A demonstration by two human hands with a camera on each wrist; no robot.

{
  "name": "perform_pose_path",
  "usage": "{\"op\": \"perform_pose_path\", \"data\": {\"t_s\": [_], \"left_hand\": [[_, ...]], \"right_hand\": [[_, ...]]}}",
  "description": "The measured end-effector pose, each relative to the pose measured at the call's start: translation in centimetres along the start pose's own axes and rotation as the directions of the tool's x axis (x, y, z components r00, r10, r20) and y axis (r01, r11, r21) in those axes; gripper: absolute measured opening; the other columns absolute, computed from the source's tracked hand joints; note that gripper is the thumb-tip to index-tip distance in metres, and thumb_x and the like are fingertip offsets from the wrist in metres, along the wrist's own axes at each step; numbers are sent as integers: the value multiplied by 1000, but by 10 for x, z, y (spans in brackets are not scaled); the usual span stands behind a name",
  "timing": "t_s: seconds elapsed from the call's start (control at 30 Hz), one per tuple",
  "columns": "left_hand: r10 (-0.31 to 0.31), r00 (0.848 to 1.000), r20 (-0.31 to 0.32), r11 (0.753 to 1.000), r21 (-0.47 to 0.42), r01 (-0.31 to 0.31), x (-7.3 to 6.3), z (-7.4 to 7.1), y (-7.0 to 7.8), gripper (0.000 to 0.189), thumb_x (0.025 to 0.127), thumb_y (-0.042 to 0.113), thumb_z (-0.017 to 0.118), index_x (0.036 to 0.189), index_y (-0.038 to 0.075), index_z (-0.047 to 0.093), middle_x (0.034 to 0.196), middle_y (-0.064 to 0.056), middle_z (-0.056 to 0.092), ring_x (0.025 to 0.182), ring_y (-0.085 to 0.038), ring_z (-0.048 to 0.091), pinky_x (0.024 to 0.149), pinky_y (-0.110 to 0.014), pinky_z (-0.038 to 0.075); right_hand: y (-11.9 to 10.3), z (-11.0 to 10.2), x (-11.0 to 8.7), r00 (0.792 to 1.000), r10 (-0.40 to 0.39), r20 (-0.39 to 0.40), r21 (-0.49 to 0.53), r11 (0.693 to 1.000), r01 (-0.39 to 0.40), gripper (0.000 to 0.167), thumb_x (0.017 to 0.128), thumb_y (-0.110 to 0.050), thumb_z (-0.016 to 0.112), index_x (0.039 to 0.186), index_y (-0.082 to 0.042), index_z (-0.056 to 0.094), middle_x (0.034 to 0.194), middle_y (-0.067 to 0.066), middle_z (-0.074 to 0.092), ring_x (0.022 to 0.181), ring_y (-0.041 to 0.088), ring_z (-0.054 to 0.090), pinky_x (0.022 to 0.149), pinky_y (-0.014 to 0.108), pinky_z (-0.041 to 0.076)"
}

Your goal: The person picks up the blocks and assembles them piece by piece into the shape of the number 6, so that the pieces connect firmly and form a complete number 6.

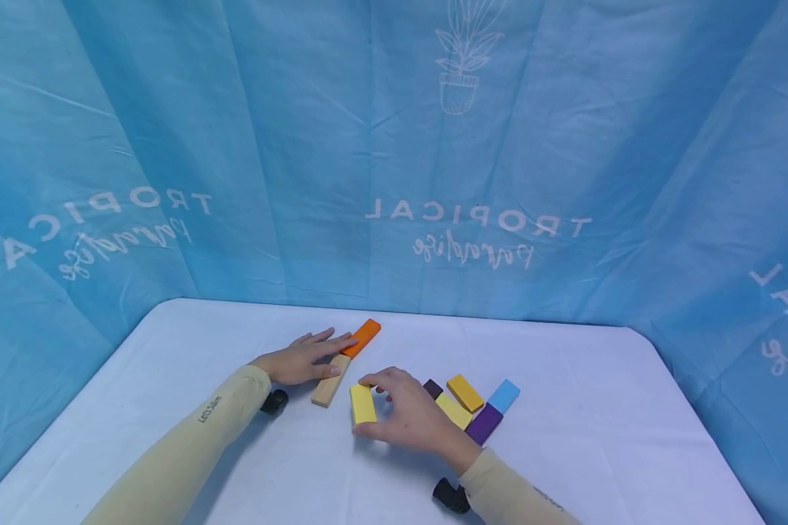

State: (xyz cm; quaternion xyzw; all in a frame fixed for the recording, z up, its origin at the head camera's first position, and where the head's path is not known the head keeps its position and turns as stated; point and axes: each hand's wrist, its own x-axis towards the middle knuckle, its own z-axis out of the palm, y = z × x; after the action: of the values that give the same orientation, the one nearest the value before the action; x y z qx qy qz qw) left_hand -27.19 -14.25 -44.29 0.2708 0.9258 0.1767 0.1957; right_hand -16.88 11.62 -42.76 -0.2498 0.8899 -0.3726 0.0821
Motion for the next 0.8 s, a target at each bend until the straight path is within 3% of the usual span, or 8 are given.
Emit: {"op": "perform_pose_path", "data": {"t_s": [0.27,0.5,0.8], "left_hand": [[1,1000,9,1000,-13,-1,-1,-1,2,67,103,49,51,161,25,29,167,-1,22,154,-32,7,122,-58,4],[15,1000,3,1000,-19,-14,-2,0,0,67,102,50,51,161,25,28,167,-1,22,154,-32,6,122,-58,4],[32,999,2,999,-40,-32,-5,-2,1,66,103,47,53,160,24,30,166,-2,22,154,-33,6,122,-58,3]], "right_hand": [[-11,7,6,997,-6,77,-24,1000,8,64,82,-45,82,137,-19,61,129,-6,58,114,19,57,92,37,53],[-19,20,12,996,-28,85,-55,998,33,62,81,-44,83,135,-23,62,128,-7,58,111,14,57,90,30,52],[-24,29,18,994,-35,108,-92,995,46,65,80,-49,82,136,-23,62,129,-8,58,111,10,56,91,31,51]]}}
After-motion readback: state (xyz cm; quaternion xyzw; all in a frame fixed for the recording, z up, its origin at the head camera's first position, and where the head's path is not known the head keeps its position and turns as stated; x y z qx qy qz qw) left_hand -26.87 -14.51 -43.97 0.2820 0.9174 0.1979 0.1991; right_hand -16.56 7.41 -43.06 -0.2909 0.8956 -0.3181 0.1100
